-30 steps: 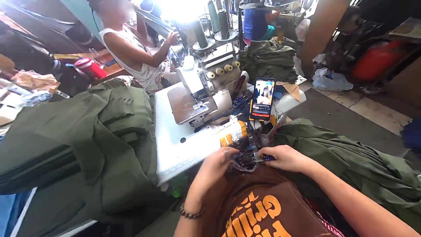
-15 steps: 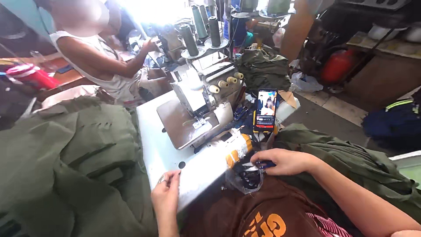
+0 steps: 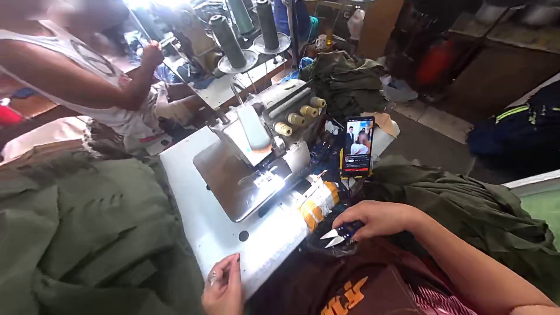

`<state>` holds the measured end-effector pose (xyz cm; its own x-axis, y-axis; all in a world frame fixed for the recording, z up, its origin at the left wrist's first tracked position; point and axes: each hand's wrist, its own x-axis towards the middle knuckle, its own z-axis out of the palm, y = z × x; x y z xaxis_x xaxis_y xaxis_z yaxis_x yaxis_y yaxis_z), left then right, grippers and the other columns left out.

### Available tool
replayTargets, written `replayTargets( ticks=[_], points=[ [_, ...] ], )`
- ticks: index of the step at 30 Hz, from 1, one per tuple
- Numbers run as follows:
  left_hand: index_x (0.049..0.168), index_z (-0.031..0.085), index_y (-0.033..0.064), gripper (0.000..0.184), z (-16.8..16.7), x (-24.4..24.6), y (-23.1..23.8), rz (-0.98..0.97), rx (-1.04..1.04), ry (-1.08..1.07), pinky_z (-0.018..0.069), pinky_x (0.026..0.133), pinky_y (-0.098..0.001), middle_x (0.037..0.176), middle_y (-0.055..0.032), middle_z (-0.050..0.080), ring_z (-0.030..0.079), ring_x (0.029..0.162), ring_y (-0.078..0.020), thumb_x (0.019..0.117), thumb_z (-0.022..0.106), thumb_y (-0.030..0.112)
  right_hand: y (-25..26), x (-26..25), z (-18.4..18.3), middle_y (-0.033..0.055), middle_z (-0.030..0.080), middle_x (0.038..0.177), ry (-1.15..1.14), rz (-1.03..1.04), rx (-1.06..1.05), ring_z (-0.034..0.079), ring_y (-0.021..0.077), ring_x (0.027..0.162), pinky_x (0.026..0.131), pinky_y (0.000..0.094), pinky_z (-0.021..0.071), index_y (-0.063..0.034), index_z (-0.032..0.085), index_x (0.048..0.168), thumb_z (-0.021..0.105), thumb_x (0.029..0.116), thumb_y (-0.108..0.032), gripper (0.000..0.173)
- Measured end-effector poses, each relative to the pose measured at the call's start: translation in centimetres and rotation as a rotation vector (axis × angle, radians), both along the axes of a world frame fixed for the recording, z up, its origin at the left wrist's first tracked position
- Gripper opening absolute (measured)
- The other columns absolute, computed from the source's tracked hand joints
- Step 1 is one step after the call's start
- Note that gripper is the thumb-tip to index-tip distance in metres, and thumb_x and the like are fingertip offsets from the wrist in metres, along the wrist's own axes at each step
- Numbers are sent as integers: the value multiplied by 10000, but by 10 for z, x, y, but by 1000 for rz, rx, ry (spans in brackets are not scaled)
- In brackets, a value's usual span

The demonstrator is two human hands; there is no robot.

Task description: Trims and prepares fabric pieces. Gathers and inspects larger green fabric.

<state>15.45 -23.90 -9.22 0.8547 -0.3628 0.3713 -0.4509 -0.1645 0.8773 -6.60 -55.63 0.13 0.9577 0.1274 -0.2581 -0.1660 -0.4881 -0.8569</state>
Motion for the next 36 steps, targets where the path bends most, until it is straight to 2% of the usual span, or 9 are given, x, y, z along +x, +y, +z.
replayTargets(
  ticks=[3, 8, 17, 20, 23, 26, 29, 32, 36],
  points=[
    [954, 682, -57, 106, -3, 3, -3, 28, -67, 0, 516, 640, -106, 834, 49, 676, 592, 695, 84, 916, 643, 33, -3, -18, 11, 132, 707, 1174, -40, 10, -43, 677, 219, 1058, 951, 447, 541, -38, 683, 1248, 725, 924, -61, 327],
    [947, 676, 12, 61, 4, 1, -8, 62, -101, 62, 469, 508, -105, 756, 111, 650, 552, 575, 87, 919, 639, 52, -5, -38, 15, 111, 700, 1111, -226, 40, 41, 653, 115, 951, 847, 288, 547, -23, 672, 1236, 729, 911, -76, 334],
    [948, 674, 52, 52, 13, -2, -11, 94, -65, 157, 456, 443, -122, 717, 116, 646, 538, 506, 61, 927, 626, 50, -7, -39, -3, 123, 699, 1109, -237, 52, 156, 662, 122, 936, 839, 302, 558, -12, 649, 1268, 727, 928, -95, 358],
    [951, 669, 63, 55, 14, -2, -14, 107, -81, 170, 460, 437, -125, 716, 117, 643, 537, 498, 56, 932, 619, 51, -12, -33, -6, 64, 675, 1004, -216, -46, 312, 630, 48, 691, 577, 208, 549, -40, 603, 1322, 741, 929, -127, 425],
    [958, 669, 65, 55, 15, -3, -12, 110, -82, 182, 463, 437, -126, 718, 117, 648, 538, 496, 55, 933, 623, 47, -10, -26, -12, -26, 656, 821, -203, -168, 508, 562, 10, 542, 466, 172, 485, -95, 587, 1334, 731, 930, -135, 431],
    [955, 671, 71, 53, 16, -2, -15, 116, -82, 190, 463, 435, -129, 722, 117, 653, 538, 493, 48, 934, 626, 52, -14, -13, -11, -33, 638, 863, -233, -309, 473, 525, -10, 581, 494, 151, 441, -81, 564, 1342, 701, 951, -156, 422],
    [957, 670, 63, 52, 16, -2, -14, 129, -73, 191, 474, 445, -131, 748, 107, 667, 552, 504, 44, 935, 625, 47, -21, -5, -13, 40, 658, 1064, -210, -415, 363, 596, 32, 726, 601, 194, 509, -43, 499, 1414, 667, 957, -122, 493],
    [967, 665, 61, 51, 15, -3, -13, 136, -60, 178, 482, 450, -135, 757, 104, 668, 561, 518, 43, 940, 624, 46, -33, -12, -14, 66, 662, 1201, -223, -427, 293, 634, 40, 882, 718, 203, 536, -21, 549, 1378, 632, 970, -104, 425],
    [975, 656, 55, 44, 16, -2, -13, 126, -11, 172, 495, 464, -134, 752, 120, 650, 567, 532, 50, 946, 624, 58, -56, -41, -10, 13, 682, 1102, -390, -519, 388, 637, 67, 827, 748, 258, 566, -114, 587, 1363, 587, 988, -176, 381]
  ],
)
